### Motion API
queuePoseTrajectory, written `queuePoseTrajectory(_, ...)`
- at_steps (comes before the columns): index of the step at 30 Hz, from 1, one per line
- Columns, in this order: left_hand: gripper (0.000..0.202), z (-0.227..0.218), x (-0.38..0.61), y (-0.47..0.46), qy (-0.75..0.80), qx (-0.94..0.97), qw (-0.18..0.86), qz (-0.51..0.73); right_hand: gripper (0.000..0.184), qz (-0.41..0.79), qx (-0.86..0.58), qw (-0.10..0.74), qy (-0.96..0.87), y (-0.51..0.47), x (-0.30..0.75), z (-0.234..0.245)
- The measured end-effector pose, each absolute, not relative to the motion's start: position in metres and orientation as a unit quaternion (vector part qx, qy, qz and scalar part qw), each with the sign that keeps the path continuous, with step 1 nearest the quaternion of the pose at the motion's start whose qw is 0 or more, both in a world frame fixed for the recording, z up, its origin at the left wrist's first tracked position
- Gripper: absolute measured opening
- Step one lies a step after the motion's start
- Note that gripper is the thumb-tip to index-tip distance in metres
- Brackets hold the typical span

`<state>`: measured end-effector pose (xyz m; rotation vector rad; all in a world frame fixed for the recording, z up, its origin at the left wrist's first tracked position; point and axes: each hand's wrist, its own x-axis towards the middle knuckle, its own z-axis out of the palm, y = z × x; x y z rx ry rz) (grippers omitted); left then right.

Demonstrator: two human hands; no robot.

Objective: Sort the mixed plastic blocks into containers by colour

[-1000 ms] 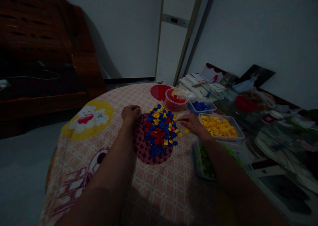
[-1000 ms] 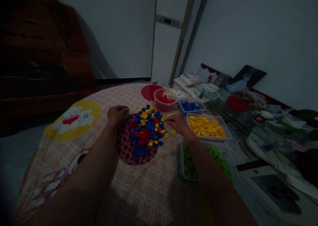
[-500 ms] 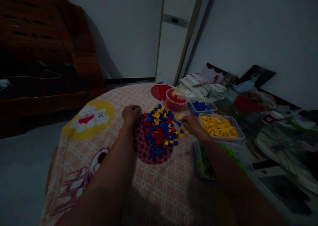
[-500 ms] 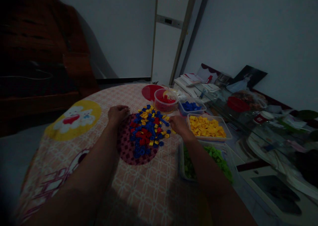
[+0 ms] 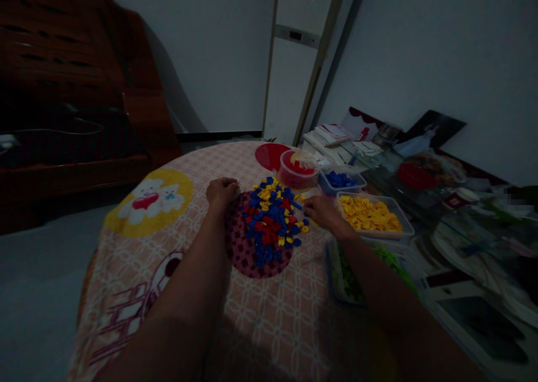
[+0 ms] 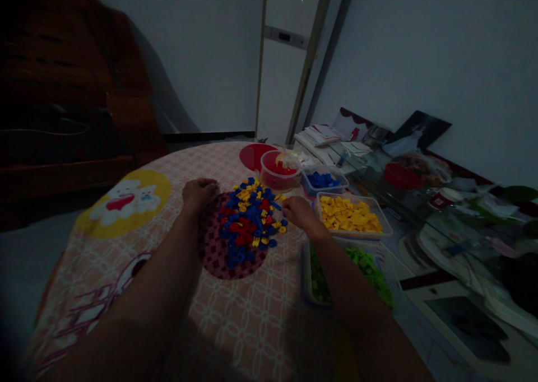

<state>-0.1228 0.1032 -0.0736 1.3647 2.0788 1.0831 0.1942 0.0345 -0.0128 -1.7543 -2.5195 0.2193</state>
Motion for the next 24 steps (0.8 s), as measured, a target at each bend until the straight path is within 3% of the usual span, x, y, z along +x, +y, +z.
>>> queuePoseTrajectory(15, 0.033, -0.072, -0.123, 0.103, 0.756, 0.495, 0.206, 0.377, 0.023, -0.010, -0.568, -0.040, -0.822, 0.035, 0.185, -0.017)
queuePoseTrajectory(24, 0.034, -0.070, -0.123, 0.101, 0.755, 0.502, 0.202, 0.372, 0.030, 0.000, -0.516, 0.023, -0.856, 0.033, 0.192, -0.023)
